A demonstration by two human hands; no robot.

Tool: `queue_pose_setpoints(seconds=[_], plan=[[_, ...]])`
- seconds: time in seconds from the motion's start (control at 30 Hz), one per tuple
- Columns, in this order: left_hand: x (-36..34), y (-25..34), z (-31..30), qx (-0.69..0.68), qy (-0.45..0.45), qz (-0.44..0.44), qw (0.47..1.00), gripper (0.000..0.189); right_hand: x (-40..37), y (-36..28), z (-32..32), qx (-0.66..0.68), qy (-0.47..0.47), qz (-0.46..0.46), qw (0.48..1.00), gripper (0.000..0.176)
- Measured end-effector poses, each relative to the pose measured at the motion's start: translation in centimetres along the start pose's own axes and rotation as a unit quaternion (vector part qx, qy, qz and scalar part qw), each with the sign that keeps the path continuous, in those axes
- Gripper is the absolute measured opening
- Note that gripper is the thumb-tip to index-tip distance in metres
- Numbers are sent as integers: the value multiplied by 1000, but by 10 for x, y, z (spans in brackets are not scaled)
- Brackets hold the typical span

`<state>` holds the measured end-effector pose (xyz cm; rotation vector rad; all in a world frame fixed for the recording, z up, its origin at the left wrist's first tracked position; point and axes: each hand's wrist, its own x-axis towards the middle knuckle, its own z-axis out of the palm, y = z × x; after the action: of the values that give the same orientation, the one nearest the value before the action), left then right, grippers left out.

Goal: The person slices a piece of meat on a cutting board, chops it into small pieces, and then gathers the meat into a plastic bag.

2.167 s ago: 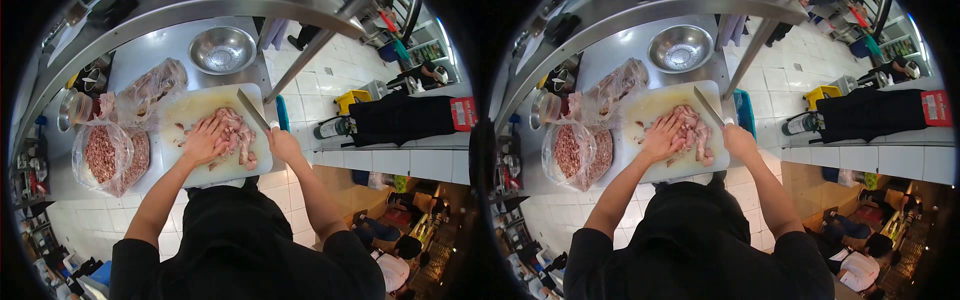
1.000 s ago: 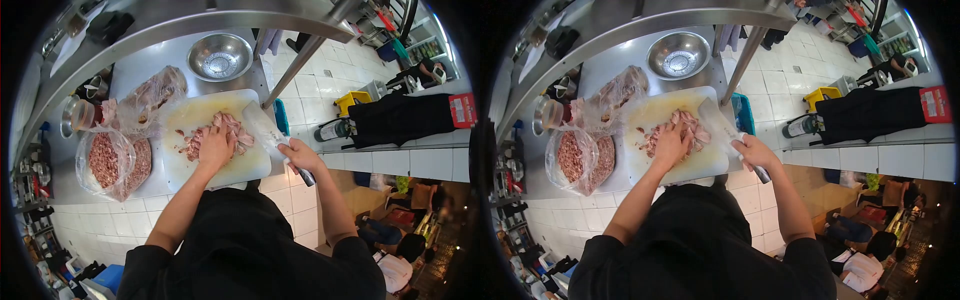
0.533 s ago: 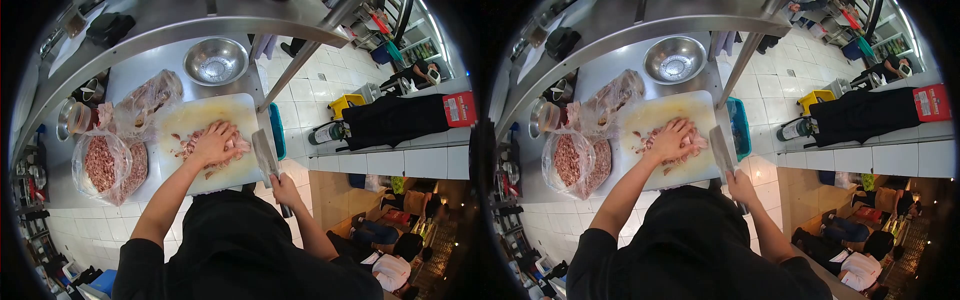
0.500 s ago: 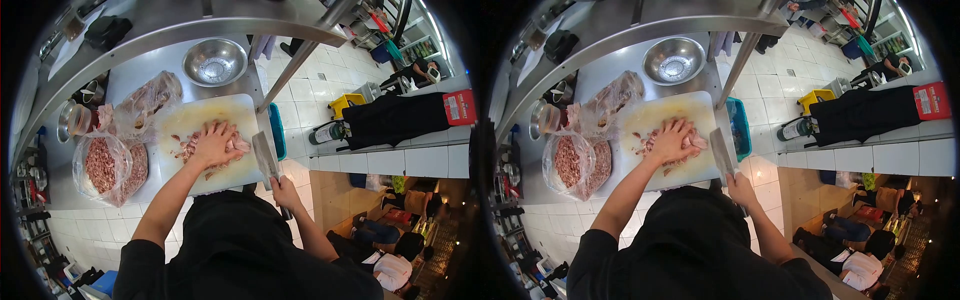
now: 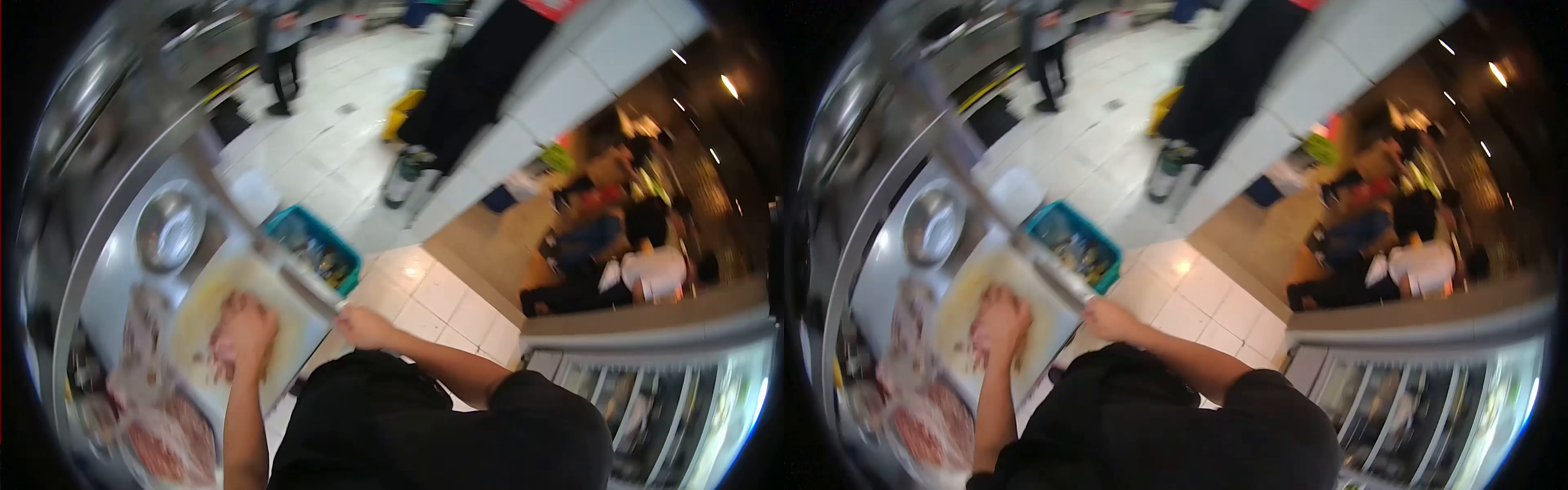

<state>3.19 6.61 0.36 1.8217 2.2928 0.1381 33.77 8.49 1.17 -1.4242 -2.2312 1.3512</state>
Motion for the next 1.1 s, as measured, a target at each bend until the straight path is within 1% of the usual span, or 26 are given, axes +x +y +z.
queue_pose_setpoints(seconds=[0.03, 0.07, 0.1, 0.13, 0.17, 0.2, 0.27, 0.33, 0.37, 0.4, 0.43, 0.5, 0.6, 0.67, 0.73, 0.77, 0.8, 0.83, 0.87, 0.9, 0.93, 0.97, 1.0, 1.03, 1.07, 1.1], plan=[[-4, -5, 3, 20, 8, 0, 1000, 60, 3, 2, 0, -17, -16, -18, 1000, 37], [-9, -4, -5, 51, -18, -20, 998, 69, 3, 0, 5, -9, -6, 7, 1000, 35], [-16, 11, -27, 57, -27, -33, 997, 71, 2, -3, 9, 1, 3, 30, 1000, 33], [-23, 24, -38, 64, -35, -45, 996, 74, -1, -12, 4, 8, -15, 31, 999, 32], [-18, 5, -12, 72, -23, -18, 997, 74, -5, -22, -4, 17, -35, 31, 999, 31], [-12, -16, 13, 81, -12, 6, 997, 74, -7, -27, -5, 5, -17, 23, 1000, 31], [-15, -24, 17, 65, -23, 39, 997, 69, -12, -30, -7, -5, 16, 23, 1000, 31], [-23, -20, 9, 78, -25, 82, 993, 67, -12, -34, -8, -13, 3, -21, 1000, 33], [-26, -30, 10, 89, -35, 107, 990, 65, -8, -39, -5, -11, 9, -18, 1000, 33], [-21, -47, 24, 74, -18, 135, 988, 70, -8, -44, -7, -6, -12, 1, 1000, 33], [-27, -30, 4, 75, -16, 137, 988, 70, -9, -49, -9, -1, -35, 18, 999, 32], [-45, -1, -33, 138, -71, 106, 982, 74, -4, -51, -6, -15, -36, 10, 999, 31], [-44, -4, -26, 115, -62, 91, 987, 77, 6, -38, 6, -28, -31, -2, 999, 29], [-38, -20, -4, 100, -42, 92, 990, 74, 15, -34, 12, -49, -30, -29, 998, 28], [-35, -35, -4, 63, -34, 167, 983, 81, 15, -34, 14, -51, -49, -29, 997, 26], [-35, -40, -7, 37, -40, 166, 985, 79, 28, -15, 32, -79, -47, -35, 995, 23], [-46, -19, -40, -33, -18, 100, 994, 78, 35, -6, 36, -107, -49, -27, 993, 23], [-47, -21, -60, -40, 6, 126, 991, 82, 31, -20, 19, -108, -69, -12, 992, 21], [-49, -30, -64, -15, 30, 110, 993, 92, 33, -12, 18, -74, -49, -71, 994, 20], [-57, -40, -61, -8, 20, 78, 997, 99, 30, -29, 6, -52, -21, -56, 997, 25], [-64, -48, -56, -6, 13, 64, 998, 106, 29, -46, -4, -75, -37, -21, 996, 30], [-72, -53, -52, -5, 11, 35, 999, 106, 33, -57, -11, -102, -38, 18, 994, 34], [-76, -55, -47, -12, 2, 40, 999, 114, 39, -57, -10, -108, -55, 8, 993, 34], [-79, -57, -39, -22, -7, 50, 998, 121, 45, -56, -12, -105, -48, -7, 993, 37], [-94, -61, -22, 5, 19, 58, 998, 124, 43, -57, -7, -104, -35, -23, 994, 40], [-96, -62, -18, 2, 20, 51, 999, 124, 48, -61, -6, -108, -40, -27, 993, 40]])
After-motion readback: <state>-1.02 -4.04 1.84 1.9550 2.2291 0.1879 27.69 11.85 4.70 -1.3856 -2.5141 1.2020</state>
